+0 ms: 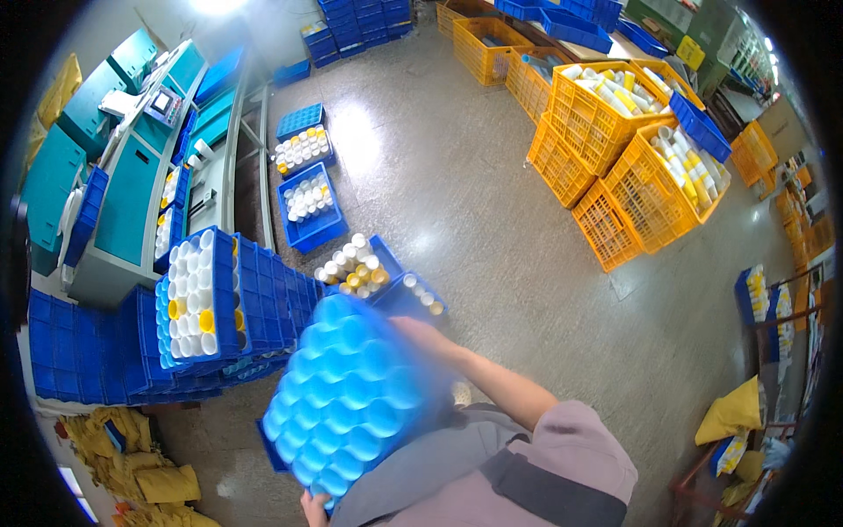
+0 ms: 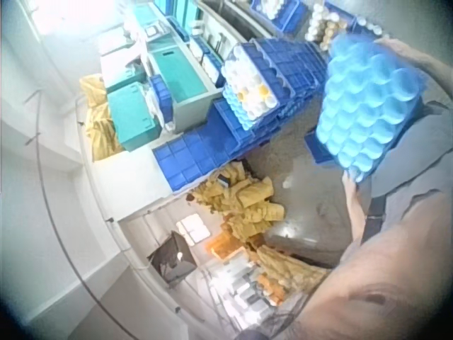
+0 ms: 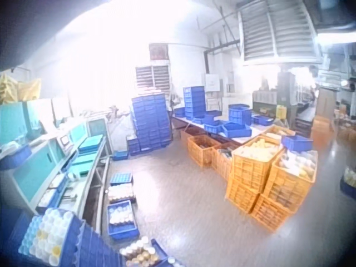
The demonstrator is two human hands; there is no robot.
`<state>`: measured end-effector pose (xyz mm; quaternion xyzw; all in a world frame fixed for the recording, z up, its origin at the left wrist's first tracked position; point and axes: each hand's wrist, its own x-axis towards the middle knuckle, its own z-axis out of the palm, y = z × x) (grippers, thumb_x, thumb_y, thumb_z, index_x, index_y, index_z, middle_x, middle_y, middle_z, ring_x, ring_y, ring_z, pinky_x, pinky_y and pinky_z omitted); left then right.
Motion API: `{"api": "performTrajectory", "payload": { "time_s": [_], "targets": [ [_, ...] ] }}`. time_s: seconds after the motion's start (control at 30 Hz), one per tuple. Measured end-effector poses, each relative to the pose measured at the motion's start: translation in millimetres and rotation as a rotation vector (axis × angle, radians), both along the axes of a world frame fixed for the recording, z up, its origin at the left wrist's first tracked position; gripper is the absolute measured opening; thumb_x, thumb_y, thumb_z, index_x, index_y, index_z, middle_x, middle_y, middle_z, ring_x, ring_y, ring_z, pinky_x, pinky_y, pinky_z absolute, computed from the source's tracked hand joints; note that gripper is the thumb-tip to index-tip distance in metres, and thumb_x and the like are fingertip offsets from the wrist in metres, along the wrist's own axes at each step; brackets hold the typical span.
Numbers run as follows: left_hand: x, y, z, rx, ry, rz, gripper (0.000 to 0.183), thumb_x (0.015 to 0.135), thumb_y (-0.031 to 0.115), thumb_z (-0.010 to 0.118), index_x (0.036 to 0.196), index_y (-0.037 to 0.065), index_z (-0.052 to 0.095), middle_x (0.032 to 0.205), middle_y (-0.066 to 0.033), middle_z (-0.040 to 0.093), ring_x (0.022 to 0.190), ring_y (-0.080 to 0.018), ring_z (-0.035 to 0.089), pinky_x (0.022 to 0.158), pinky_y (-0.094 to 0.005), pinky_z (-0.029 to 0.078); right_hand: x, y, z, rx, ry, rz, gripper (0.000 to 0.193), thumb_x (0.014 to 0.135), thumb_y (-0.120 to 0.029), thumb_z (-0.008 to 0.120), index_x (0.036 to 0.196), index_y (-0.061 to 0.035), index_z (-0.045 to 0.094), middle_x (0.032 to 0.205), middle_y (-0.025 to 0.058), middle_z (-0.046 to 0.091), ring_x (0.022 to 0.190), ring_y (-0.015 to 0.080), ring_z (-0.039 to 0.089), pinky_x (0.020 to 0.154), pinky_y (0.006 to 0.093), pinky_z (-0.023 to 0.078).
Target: The person writes on a notepad, then uses a pen to interact with a touchscreen control panel. They move small white and yellow containers between blue trays, arrange them in rows, and carry trays to different locations.
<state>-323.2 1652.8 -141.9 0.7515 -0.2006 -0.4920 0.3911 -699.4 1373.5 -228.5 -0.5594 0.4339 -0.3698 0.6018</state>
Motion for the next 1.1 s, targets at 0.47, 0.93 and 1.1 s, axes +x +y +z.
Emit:
{"api": "performTrajectory", "payload": {
  "time_s": [0.47,0.93,1.1],
  "targets": [
    [-271,-582,-74,-0.019,-0.089,-1.226,0.037,0.078,0.014,0.059,0.111,-0.002,0.063,0.097,-0.0191,0.069,0.094,-0.0242,0.066,0.084,-0.0376,0.051,-321,-116,55,0.567,-0.518,-0.952,0.064,0.098,-0.051,0.051,0.141,-0.0042,0.044,0.132,0.0158,0.056,0.116,0.0286,0.058,0.095,0.0453,0.05],
    [-411,-1111,-2,-0.146,-0.255,-1.413,0.051,0.075,0.016,0.06,0.125,0.005,0.063,0.107,-0.0209,0.07,0.089,-0.0328,0.071,0.076,-0.0414,0.057,-419,-499,76,0.521,-0.409,-0.892,0.075,0.096,-0.045,0.058,0.149,-0.001,0.028,0.149,0.0174,0.04,0.133,0.0345,0.043,0.11,0.0483,0.037],
    [-354,-1254,6,-0.031,-0.404,-1.255,0.049,0.074,0.018,0.062,0.122,0.007,0.064,0.1,-0.0203,0.071,0.085,-0.0329,0.071,0.074,-0.0415,0.057,-427,-749,48,0.551,-0.584,-0.606,0.076,0.096,-0.048,0.057,0.149,-0.0018,0.029,0.15,0.0165,0.04,0.132,0.0324,0.044,0.11,0.0453,0.037]
  ]
}}
